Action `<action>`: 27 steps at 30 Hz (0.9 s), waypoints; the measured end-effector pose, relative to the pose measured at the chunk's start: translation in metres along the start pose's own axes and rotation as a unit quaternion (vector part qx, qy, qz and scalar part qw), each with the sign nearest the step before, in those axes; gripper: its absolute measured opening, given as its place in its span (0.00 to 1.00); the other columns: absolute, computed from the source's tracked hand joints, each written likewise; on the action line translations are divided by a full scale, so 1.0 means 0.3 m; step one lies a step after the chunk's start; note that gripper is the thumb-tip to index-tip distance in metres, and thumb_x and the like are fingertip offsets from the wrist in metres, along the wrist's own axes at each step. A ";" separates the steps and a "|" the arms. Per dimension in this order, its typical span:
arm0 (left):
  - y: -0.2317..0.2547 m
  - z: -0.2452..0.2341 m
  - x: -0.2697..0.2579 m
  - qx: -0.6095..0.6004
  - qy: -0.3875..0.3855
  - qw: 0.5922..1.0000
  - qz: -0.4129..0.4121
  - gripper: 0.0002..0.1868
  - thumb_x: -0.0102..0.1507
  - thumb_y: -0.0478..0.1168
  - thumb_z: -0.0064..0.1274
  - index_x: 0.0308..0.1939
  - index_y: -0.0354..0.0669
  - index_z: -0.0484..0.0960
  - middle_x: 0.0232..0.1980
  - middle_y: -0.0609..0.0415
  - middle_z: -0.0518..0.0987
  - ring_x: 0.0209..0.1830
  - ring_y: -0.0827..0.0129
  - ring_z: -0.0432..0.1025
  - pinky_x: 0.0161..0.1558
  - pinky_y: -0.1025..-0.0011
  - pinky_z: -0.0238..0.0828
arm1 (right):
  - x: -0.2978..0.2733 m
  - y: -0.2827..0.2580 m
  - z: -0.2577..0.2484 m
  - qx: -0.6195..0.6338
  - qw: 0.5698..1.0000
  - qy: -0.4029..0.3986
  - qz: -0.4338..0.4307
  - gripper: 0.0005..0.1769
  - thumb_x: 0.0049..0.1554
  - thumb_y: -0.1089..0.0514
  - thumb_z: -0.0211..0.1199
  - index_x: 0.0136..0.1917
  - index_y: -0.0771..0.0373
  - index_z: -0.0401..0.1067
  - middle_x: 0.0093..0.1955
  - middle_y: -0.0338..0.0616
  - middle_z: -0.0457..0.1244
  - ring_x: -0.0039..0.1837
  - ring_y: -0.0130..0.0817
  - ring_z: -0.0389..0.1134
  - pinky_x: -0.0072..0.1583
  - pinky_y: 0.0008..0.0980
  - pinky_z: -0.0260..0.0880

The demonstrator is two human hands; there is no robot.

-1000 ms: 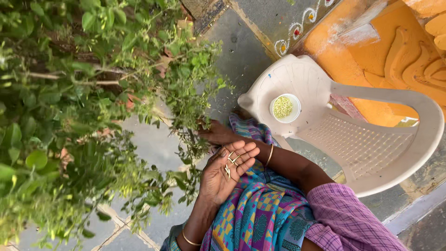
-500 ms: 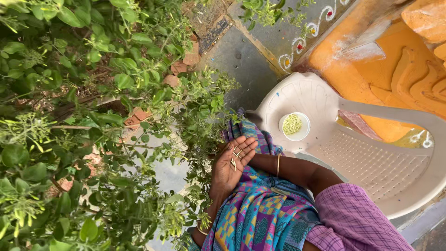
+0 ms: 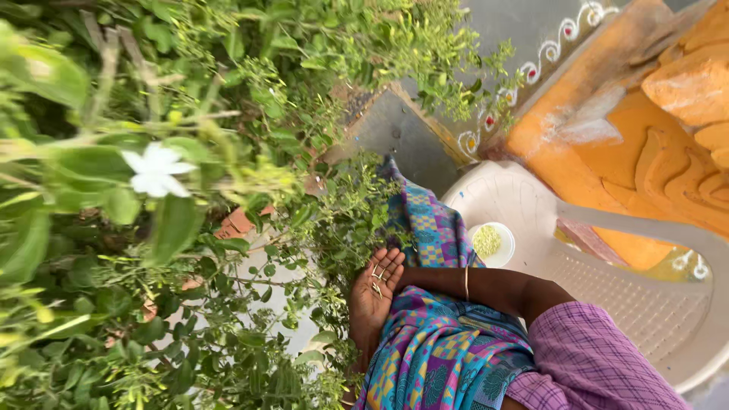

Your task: The person plucks small white flowers from a bush by hand and collects them in their other palm.

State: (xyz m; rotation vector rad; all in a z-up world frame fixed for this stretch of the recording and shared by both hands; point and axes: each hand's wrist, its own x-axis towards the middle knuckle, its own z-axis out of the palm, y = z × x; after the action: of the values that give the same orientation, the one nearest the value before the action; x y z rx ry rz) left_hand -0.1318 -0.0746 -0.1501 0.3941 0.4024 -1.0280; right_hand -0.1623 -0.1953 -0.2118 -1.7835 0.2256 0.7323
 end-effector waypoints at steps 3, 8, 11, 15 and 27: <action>0.004 -0.021 0.058 -0.052 -0.055 0.996 0.039 0.27 0.69 0.44 0.43 0.66 0.26 0.68 0.70 0.32 0.70 0.72 0.44 0.64 0.72 0.53 0.62 | 0.010 -0.077 -0.068 -0.008 1.000 -0.028 -0.008 0.26 0.63 0.50 0.53 0.72 0.56 0.63 0.67 0.50 0.65 0.65 0.44 0.68 0.65 0.38 0.68; -0.037 0.064 0.133 -0.123 -0.019 0.990 0.070 0.31 0.69 0.47 0.44 0.67 0.23 0.63 0.72 0.29 0.66 0.74 0.41 0.62 0.73 0.51 0.61 | 0.083 -0.085 -0.228 -0.033 0.994 -0.101 -0.024 0.26 0.63 0.49 0.53 0.72 0.56 0.63 0.68 0.49 0.64 0.66 0.43 0.68 0.66 0.38 0.68; -0.082 0.144 0.234 -0.161 -0.121 0.976 0.089 0.40 0.68 0.53 0.44 0.70 0.19 0.59 0.74 0.29 0.63 0.75 0.42 0.59 0.74 0.53 0.58 | 0.150 -0.027 -0.405 -0.057 0.987 -0.149 -0.033 0.26 0.63 0.49 0.53 0.73 0.56 0.63 0.69 0.48 0.64 0.67 0.43 0.68 0.66 0.38 0.67; -0.178 0.233 0.456 -0.089 -0.094 0.982 0.139 0.34 0.68 0.50 0.44 0.71 0.30 0.59 0.75 0.34 0.61 0.78 0.44 0.57 0.76 0.54 0.56 | 0.191 0.048 -0.739 -0.072 0.972 -0.220 -0.040 0.27 0.63 0.48 0.53 0.73 0.56 0.62 0.70 0.48 0.64 0.68 0.42 0.67 0.67 0.38 0.67; -0.338 0.821 0.847 -0.037 -0.060 0.988 0.136 0.25 0.68 0.46 0.46 0.65 0.32 0.71 0.69 0.29 0.69 0.72 0.38 0.64 0.73 0.48 0.61 | -0.034 0.417 -1.661 -0.085 0.923 -0.375 -0.005 0.28 0.63 0.47 0.53 0.74 0.56 0.62 0.72 0.46 0.62 0.70 0.41 0.66 0.69 0.38 0.65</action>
State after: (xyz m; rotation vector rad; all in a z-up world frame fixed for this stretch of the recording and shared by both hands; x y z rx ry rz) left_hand -0.0714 -0.4303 -0.0777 0.3091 0.2694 -0.7632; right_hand -0.0513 -0.6969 -0.2219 -1.5318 -0.3723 1.3990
